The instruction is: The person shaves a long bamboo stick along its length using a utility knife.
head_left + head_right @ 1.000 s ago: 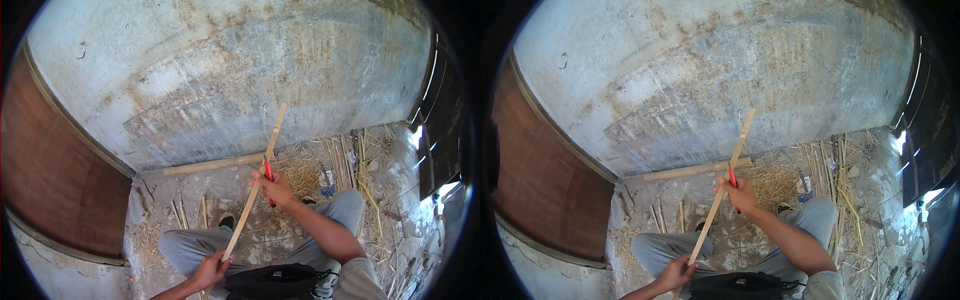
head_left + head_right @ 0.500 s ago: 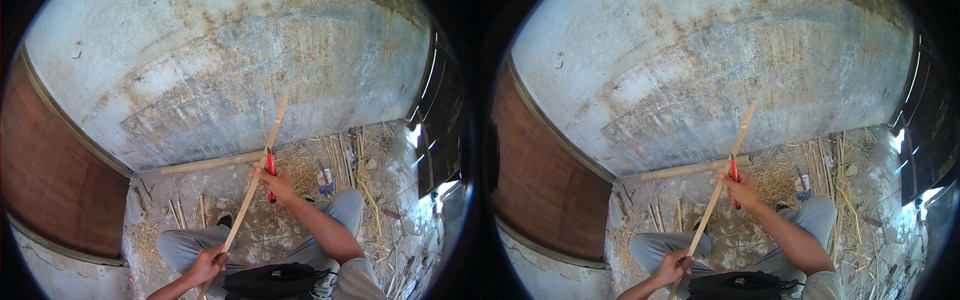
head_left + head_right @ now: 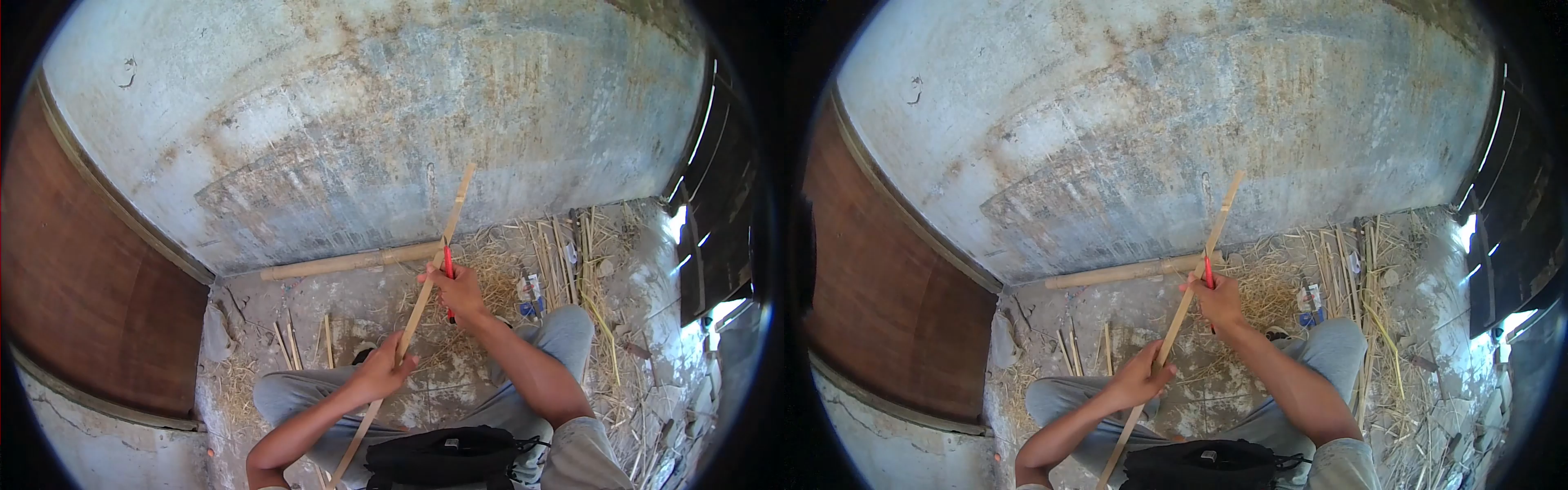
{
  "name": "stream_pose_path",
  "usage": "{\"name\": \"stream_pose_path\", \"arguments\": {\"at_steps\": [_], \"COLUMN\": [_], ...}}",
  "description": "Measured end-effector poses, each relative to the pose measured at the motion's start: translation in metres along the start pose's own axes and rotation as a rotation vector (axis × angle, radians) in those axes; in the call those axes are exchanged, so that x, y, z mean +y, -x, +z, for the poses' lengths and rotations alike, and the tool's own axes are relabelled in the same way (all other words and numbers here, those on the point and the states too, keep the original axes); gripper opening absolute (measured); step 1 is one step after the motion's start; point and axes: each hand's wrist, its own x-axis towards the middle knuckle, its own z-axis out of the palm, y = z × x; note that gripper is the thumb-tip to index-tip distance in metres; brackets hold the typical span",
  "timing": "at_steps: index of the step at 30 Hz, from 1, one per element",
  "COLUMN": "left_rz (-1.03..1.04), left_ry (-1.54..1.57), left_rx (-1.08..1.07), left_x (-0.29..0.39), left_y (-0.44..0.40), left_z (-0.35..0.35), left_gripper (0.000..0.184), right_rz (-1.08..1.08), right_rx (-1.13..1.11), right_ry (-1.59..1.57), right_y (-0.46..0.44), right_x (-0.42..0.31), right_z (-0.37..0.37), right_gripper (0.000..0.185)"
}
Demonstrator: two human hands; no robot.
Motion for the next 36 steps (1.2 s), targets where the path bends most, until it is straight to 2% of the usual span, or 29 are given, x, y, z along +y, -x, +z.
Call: {"name": "stream_pose_path", "arguments": {"at_steps": [1,2,3,4,5,6,7,10,14,17,19,21,22,24,26,29,32,36], "left_rz": [0.005,-0.145,-0.293,-0.285,-0.289,-0.296,-0.293,-0.299,-0.304,-0.322,-0.354,-0.409,-0.411,-0.444,-0.439,-0.371,-0.296,-0.17], "left_ry": [0.005,0.211,0.416,0.42,0.518,0.616,0.619,0.608,0.744,0.819,0.849,0.898,0.902,0.688,0.667,0.578,0.447,0.265], "left_rx": [0.001,-0.068,-0.139,-0.14,-0.131,-0.122,-0.119,-0.102,-0.034,-0.017,-0.035,-0.003,0.0,-0.026,0.001,0.046,0.104,0.213], "left_x": [0.001,0.0,-0.002,-0.005,-0.009,-0.009,-0.008,-0.01,-0.027,-0.03,-0.026,-0.02,-0.02,-0.02,-0.026,-0.038,-0.044,-0.054], "left_y": [-0.009,-0.019,-0.026,-0.031,-0.035,-0.038,-0.039,-0.042,-0.041,-0.039,-0.038,-0.037,-0.038,-0.04,-0.042,-0.047,-0.047,-0.054], "left_z": [-0.003,-0.005,-0.005,-0.006,-0.008,-0.011,-0.014,-0.02,-0.006,-0.006,-0.009,-0.012,-0.012,-0.012,-0.008,-0.002,0.003,0.008], "left_gripper": [0.05,0.044,0.039,0.039,0.032,0.027,0.027,0.024,0.02,0.017,0.016,0.017,0.017,0.02,0.023,0.03,0.034,0.035], "right_rz": [-0.012,-0.015,-0.035,-0.056,-0.06,-0.198,-0.334,-0.433,-0.505,-0.476,-0.631,-0.634,-0.639,-0.6,-0.56,-0.667,-0.596,-0.429], "right_rx": [0.01,0.013,-0.033,-0.08,-0.078,-0.059,-0.042,0.014,-0.004,-0.105,-0.196,-0.204,-0.212,-0.246,-0.281,-0.327,-0.323,-0.445], "right_ry": [-0.007,0.0,0.177,0.354,0.359,0.499,0.638,0.822,0.925,1.003,1.124,1.179,1.233,1.252,1.271,1.249,1.261,1.357], "right_y": [-0.001,-0.003,-0.004,-0.004,-0.004,-0.003,-0.001,0.005,0.015,0.024,0.027,0.031,0.034,0.037,0.035,0.032,0.034,0.03], "right_x": [-0.001,-0.004,-0.01,-0.017,-0.02,-0.023,-0.024,-0.024,-0.018,-0.012,-0.004,-0.004,-0.006,-0.013,-0.012,-0.004,-0.005,-0.031], "right_z": [-0.001,-0.004,-0.008,-0.011,-0.013,-0.014,-0.014,-0.019,-0.011,-0.004,-0.004,-0.002,0.0,0.005,0.006,0.005,0.008,0.015], "right_gripper": [0.02,0.02,0.024,0.03,0.03,0.034,0.039,0.039,0.036,0.034,0.033,0.033,0.033,0.033,0.034,0.033,0.034,0.037]}}
